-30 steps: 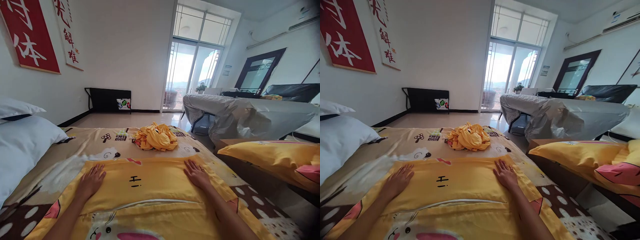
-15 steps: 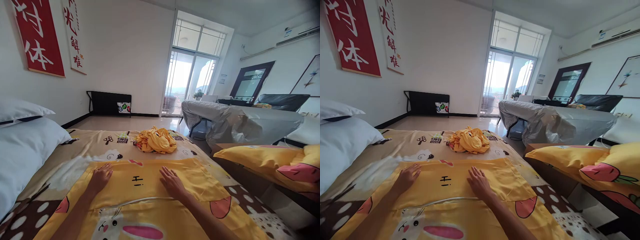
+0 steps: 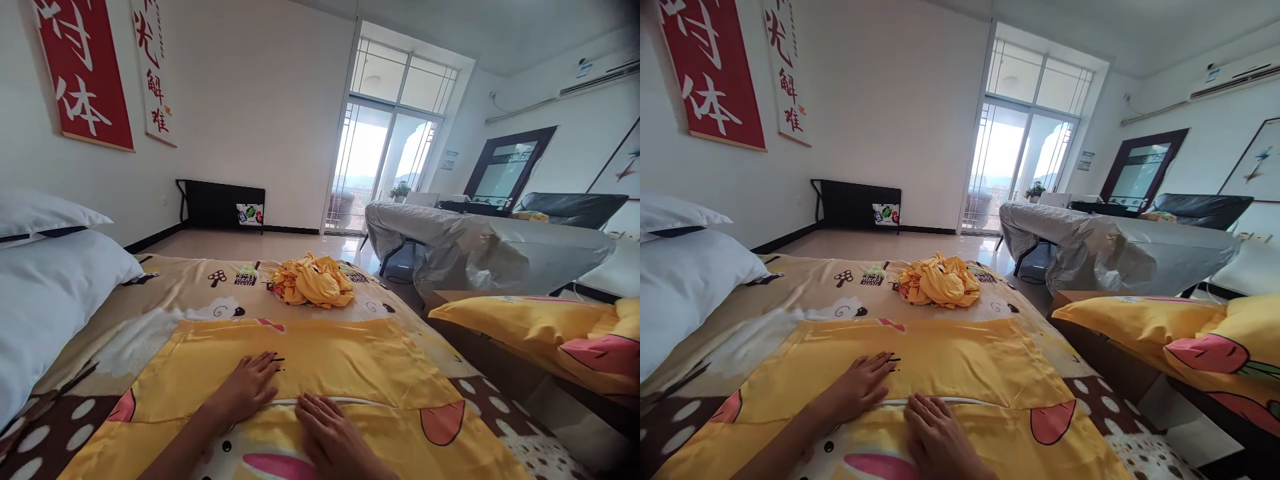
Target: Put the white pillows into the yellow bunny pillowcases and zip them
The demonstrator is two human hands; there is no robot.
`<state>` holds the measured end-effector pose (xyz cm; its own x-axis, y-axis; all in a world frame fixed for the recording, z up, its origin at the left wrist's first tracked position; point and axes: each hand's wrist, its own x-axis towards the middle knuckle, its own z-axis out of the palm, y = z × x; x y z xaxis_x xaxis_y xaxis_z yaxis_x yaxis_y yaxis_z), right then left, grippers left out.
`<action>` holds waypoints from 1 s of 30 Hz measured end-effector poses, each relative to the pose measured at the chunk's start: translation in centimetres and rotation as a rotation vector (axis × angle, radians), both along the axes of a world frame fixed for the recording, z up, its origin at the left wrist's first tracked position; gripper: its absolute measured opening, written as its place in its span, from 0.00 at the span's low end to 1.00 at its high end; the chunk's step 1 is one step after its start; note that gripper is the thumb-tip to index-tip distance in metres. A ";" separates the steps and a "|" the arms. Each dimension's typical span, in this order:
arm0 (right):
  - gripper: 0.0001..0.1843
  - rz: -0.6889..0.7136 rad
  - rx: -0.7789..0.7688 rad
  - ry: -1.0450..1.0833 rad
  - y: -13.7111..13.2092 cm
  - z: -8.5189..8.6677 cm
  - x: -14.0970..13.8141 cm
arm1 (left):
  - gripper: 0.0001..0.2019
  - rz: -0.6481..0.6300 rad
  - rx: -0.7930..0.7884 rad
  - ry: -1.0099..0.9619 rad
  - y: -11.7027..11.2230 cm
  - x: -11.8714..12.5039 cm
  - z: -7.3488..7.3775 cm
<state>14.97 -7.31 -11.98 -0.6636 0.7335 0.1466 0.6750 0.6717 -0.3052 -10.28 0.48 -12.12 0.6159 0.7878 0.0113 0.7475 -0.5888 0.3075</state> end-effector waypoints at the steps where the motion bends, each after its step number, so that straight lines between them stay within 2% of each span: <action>1: 0.24 0.048 0.053 0.000 0.1 -0.5 0.3 | 0.28 -0.024 0.008 0.016 -0.2 0.3 0.3; 4: 0.19 0.184 0.244 -0.019 0.6 -1.9 1.0 | 0.29 -0.100 -0.007 0.043 -1.0 1.4 0.5; 7: 0.19 0.194 0.339 -0.007 1.0 -2.6 1.1 | 0.29 -0.113 -0.041 0.054 -1.1 1.8 0.2; 11: 0.23 0.149 0.271 0.008 1.0 -2.7 0.8 | 0.29 -0.056 -0.035 0.045 -0.8 1.9 -0.1; 16: 0.12 0.106 0.246 0.034 1.0 -4.3 0.0 | 0.31 0.087 -0.054 0.137 -1.3 3.7 1.2; 19: 0.12 0.108 0.247 0.051 1.0 -4.8 -0.2 | 0.34 0.013 -0.090 0.181 -1.5 5.6 2.0; 22: 0.16 0.063 0.196 0.079 0.6 -4.2 -0.1 | 0.33 -0.080 -0.088 0.157 -0.6 6.9 1.9; 26: 0.21 -0.017 0.117 0.059 0.1 -3.1 0.2 | 0.34 -0.074 -0.057 0.115 1.4 6.9 0.8; 30: 0.17 -0.018 0.105 0.020 0.4 -3.3 -0.1 | 0.34 -0.055 0.013 0.112 2.5 6.3 0.3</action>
